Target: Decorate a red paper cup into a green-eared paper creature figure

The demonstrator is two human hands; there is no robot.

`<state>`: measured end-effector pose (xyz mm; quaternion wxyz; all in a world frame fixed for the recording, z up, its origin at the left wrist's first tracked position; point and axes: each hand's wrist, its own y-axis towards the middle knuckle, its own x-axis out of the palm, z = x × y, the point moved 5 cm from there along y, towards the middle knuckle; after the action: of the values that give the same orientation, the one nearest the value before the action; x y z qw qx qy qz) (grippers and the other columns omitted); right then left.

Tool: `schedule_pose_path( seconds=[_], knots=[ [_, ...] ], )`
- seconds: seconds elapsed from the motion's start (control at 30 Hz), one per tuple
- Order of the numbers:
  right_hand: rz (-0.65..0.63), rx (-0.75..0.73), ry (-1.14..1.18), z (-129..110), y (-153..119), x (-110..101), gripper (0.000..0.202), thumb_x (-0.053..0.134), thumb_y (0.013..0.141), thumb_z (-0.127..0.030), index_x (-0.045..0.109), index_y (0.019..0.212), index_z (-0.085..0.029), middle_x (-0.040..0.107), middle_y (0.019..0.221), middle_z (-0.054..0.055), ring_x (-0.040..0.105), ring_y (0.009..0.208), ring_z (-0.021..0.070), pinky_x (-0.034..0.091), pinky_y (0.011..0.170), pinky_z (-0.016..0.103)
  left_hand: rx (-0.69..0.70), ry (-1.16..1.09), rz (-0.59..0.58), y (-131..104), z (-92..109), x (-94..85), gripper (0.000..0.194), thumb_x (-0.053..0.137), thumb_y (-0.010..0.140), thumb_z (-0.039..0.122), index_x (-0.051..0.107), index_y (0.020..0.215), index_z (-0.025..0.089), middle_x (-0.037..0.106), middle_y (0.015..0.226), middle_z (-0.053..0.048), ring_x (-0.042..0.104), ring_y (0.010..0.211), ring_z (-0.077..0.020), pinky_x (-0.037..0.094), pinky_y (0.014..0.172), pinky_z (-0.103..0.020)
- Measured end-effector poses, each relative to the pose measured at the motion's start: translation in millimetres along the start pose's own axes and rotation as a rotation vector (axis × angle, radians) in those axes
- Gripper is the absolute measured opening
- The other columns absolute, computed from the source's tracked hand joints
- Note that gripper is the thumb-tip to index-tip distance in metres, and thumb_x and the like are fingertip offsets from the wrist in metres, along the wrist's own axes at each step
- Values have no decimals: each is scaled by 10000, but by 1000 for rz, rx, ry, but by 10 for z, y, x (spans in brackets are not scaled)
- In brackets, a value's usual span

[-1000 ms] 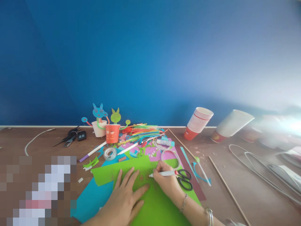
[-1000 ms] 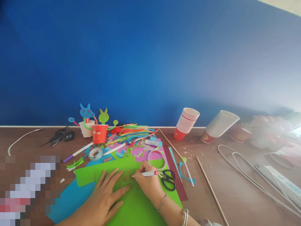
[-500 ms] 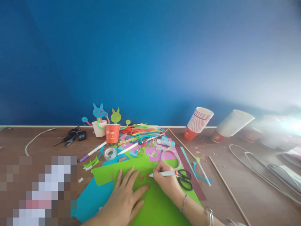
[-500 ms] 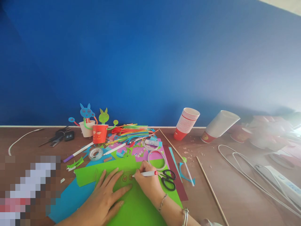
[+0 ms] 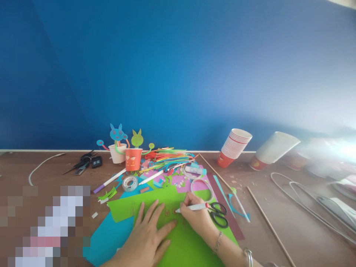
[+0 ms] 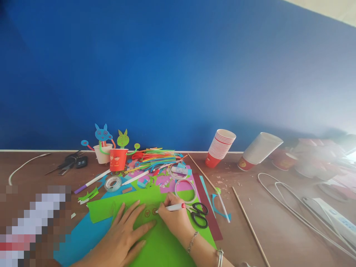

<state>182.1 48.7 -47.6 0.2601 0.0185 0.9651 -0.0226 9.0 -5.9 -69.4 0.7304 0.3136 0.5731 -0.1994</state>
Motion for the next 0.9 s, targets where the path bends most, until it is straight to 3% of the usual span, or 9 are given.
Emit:
schedule_pose_path(
  seconds=[0.47, 0.9],
  knots=[
    [-21, -7, -17, 20, 7, 14, 184, 502, 649, -236, 355, 539, -228, 369, 486, -68, 350, 486, 106, 265, 475, 227, 5, 7, -18, 11, 36, -69, 489, 415, 956, 365, 301, 1430, 408, 417, 1412, -125, 309, 1339, -389, 327, 961, -721],
    [-25, -9, -43, 28, 16, 19, 168, 476, 651, -245, 349, 542, -229, 371, 499, -62, 348, 494, 109, 269, 485, 234, -3, -3, -11, 17, 31, -91, 469, 390, 963, 389, 314, 1426, 409, 423, 1413, -110, 329, 1325, -382, 333, 968, -710]
  ],
)
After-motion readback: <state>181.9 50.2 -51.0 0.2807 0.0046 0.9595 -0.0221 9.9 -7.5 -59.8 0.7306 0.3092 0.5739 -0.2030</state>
